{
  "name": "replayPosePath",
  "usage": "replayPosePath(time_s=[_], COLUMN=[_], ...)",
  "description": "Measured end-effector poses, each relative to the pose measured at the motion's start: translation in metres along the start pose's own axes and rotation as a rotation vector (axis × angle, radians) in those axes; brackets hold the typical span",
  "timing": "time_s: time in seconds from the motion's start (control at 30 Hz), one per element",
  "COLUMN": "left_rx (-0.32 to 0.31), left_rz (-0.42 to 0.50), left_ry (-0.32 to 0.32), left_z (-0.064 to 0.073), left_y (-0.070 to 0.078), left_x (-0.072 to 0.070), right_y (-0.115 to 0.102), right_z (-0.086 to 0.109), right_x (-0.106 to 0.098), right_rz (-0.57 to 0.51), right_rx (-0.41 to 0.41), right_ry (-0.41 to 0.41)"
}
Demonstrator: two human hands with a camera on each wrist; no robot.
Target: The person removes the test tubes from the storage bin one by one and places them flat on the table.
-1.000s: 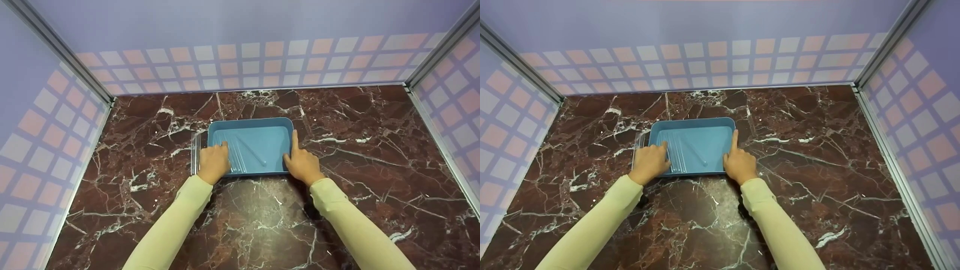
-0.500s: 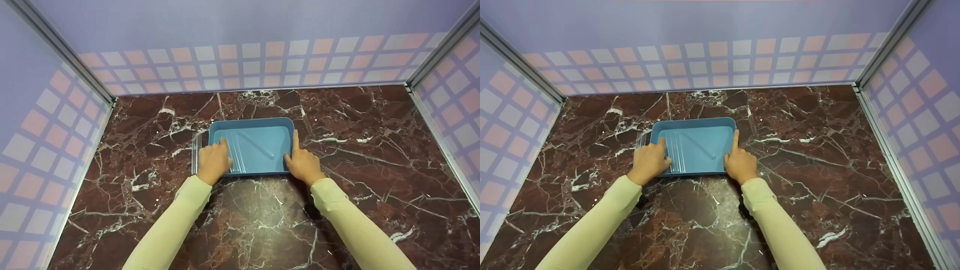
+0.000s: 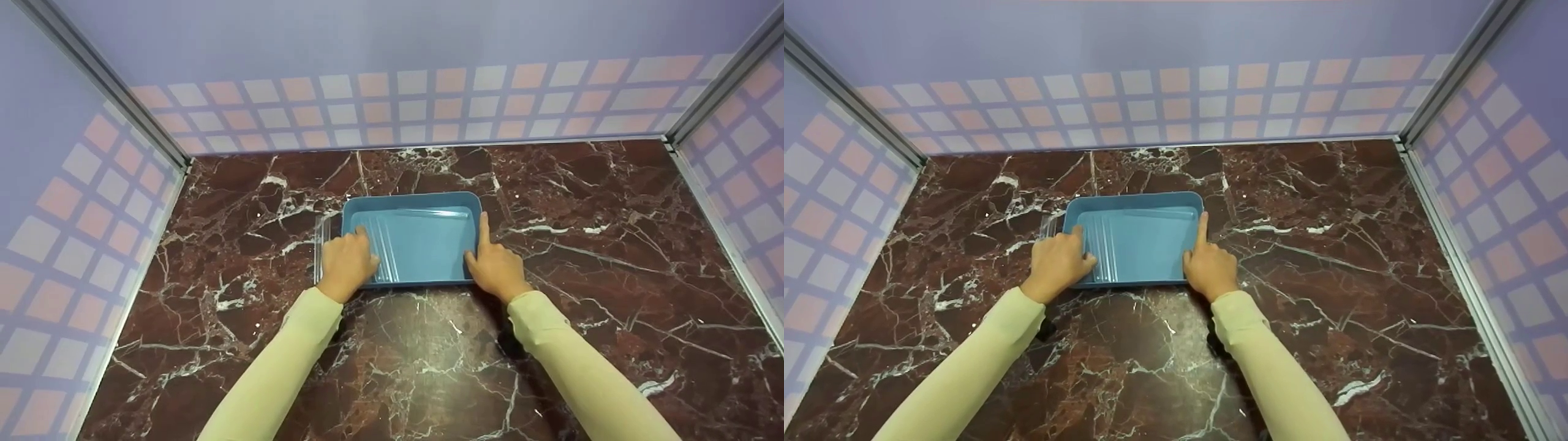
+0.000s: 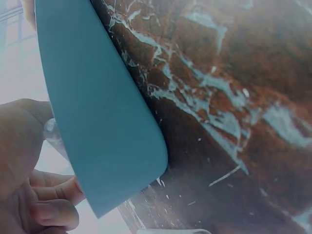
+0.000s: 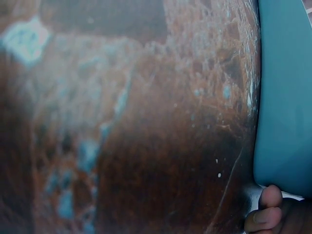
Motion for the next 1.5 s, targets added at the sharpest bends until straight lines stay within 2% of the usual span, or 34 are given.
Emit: replayPosePath(time_s=[0.17,0.4,0.57,0.73,0.9,1.5], left_rx=[0.017,0.005,0.016,0.041,0.059,0.074], left_rz=[0.001,0.001,-0.014,-0.025,-0.013,0.035], left_ry=[0.037,0.022,0.033,0.079,0.090,0.237], left_z=[0.001,0.000,-0.001,-0.001,0.000,0.011], left_y=[-0.001,-0.001,0.000,0.000,-0.001,-0.022], left_x=[-0.001,-0.001,-0.003,-0.004,-0.004,-0.002], right_y=[0.000,0.001,0.002,0.003,0.005,0.004], right_z=[-0.001,-0.004,-0.004,-0.004,-0.003,-0.003], right_x=[0.001,0.002,0.002,0.000,0.000,0.002], right_rz=[-0.004,-0.017,-0.017,-0.018,-0.018,-0.024], right_rx=[0.012,0.021,0.028,0.015,0.015,0.011], right_ry=[-0.001,-0.004,-0.004,0.003,0.021,0.020])
Point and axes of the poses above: each hand's wrist, its own z-axis away from the middle knuckle, its own x-axis out of the palm, y = z × x, the point moved 2 cm from there along -z, towards the middle knuckle, and after that the axes turned 12 degrees about -y, right-handed, at the moved point
